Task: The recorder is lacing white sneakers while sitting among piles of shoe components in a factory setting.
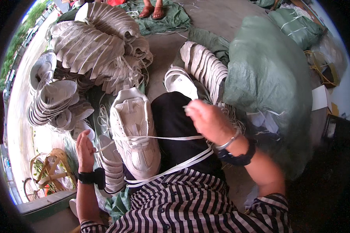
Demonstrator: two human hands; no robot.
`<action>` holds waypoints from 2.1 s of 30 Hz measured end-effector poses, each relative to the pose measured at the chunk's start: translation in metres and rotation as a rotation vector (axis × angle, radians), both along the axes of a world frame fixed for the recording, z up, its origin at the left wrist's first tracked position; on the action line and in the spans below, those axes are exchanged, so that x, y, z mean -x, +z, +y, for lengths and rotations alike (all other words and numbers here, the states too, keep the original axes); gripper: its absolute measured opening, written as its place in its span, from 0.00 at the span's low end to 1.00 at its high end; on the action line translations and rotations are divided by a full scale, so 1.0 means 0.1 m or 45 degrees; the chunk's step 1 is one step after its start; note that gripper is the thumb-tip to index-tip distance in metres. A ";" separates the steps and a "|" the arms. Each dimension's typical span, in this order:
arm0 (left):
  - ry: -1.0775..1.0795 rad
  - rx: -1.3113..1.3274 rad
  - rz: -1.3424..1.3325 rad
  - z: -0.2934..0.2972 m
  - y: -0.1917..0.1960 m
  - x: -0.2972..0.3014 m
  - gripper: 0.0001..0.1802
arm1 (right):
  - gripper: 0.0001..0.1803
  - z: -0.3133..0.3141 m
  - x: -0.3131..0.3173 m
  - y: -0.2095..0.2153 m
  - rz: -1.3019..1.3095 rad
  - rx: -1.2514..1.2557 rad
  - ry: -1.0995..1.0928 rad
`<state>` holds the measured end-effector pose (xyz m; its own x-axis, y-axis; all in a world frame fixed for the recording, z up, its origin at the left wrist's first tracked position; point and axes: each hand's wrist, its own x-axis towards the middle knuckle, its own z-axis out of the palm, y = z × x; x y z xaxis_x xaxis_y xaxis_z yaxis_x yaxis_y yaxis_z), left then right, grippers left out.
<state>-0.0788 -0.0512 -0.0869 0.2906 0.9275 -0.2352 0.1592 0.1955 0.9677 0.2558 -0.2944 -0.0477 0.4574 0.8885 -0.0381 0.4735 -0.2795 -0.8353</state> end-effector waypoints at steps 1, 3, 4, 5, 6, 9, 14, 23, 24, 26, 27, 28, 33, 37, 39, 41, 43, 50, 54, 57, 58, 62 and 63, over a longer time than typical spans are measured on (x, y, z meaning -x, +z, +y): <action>-0.043 0.132 -0.060 -0.10 0.13 -0.17 0.15 | 0.07 0.07 0.11 0.06 -0.125 -0.043 0.061; -0.225 0.187 -0.163 -0.20 0.21 -0.34 0.16 | 0.06 0.28 0.25 0.08 -0.578 -0.579 0.292; -0.237 0.185 -0.164 -0.26 0.26 -0.43 0.16 | 0.07 0.31 0.32 0.07 -0.384 -0.500 0.342; -0.294 0.097 -0.142 -0.32 0.32 -0.52 0.17 | 0.08 0.32 0.39 0.04 -0.188 -0.420 0.390; -0.350 0.010 -0.121 -0.38 0.36 -0.61 0.19 | 0.09 0.34 0.47 0.01 -0.059 -0.353 0.350; -0.366 -0.753 0.044 -0.60 0.37 -0.82 0.23 | 0.05 0.35 0.55 0.03 0.023 0.001 0.237; -0.174 -0.389 -0.004 -0.67 0.36 -0.76 0.10 | 0.05 0.37 0.59 -0.05 0.062 -0.050 0.223; -0.480 -0.273 0.159 -0.73 0.48 -0.72 0.13 | 0.07 0.49 0.58 -0.15 0.000 -0.088 0.234; -0.469 -0.244 0.083 -0.73 0.49 -0.74 0.13 | 0.07 0.49 0.58 -0.14 -0.039 -0.091 0.226; -0.514 -0.310 0.142 -0.73 0.54 -0.72 0.14 | 0.06 0.47 0.61 -0.11 -0.226 -0.125 0.275; -0.510 -0.312 0.140 -0.76 0.51 -0.74 0.14 | 0.05 0.45 0.62 -0.09 -0.410 -0.157 0.319; -0.418 -0.270 0.018 -0.82 0.47 -0.77 0.14 | 0.06 0.43 0.63 -0.09 -0.413 -0.316 0.342; -0.435 0.000 0.015 -0.80 0.42 -0.65 0.09 | 0.05 0.49 0.56 -0.03 0.440 0.141 0.231; -0.633 0.028 0.049 -0.84 0.43 -0.64 0.08 | 0.03 0.48 0.64 -0.18 -0.417 -0.307 0.370; -0.586 0.030 0.096 -0.82 0.46 -0.67 0.09 | 0.02 0.46 0.61 -0.19 -0.117 -0.231 0.362; -0.580 -0.012 0.119 -0.81 0.46 -0.71 0.09 | 0.02 0.45 0.55 -0.10 0.415 0.088 0.361; -0.517 0.021 0.107 -0.83 0.43 -0.73 0.09 | 0.02 0.46 0.53 -0.02 0.500 0.134 0.354; -0.357 0.167 -0.036 -0.87 0.40 -0.76 0.08 | 0.03 0.47 0.54 -0.02 0.539 0.136 0.359; -0.289 -0.018 -0.069 -0.90 0.33 -0.79 0.08 | 0.02 0.48 0.56 0.00 0.532 0.099 0.334; -0.226 -0.165 -0.028 -1.01 0.31 -0.85 0.08 | 0.02 0.46 0.58 -0.02 0.503 0.082 0.311; -0.190 -0.151 -0.094 -1.03 0.24 -0.86 0.07 | 0.02 0.46 0.58 -0.03 0.488 0.078 0.305; -0.155 -0.199 -0.099 -1.05 0.18 -0.85 0.08 | 0.02 0.45 0.59 -0.04 0.473 0.048 0.298; -0.130 -0.242 -0.104 -1.06 0.18 -0.86 0.08 | 0.02 0.45 0.59 -0.06 0.438 0.030 0.288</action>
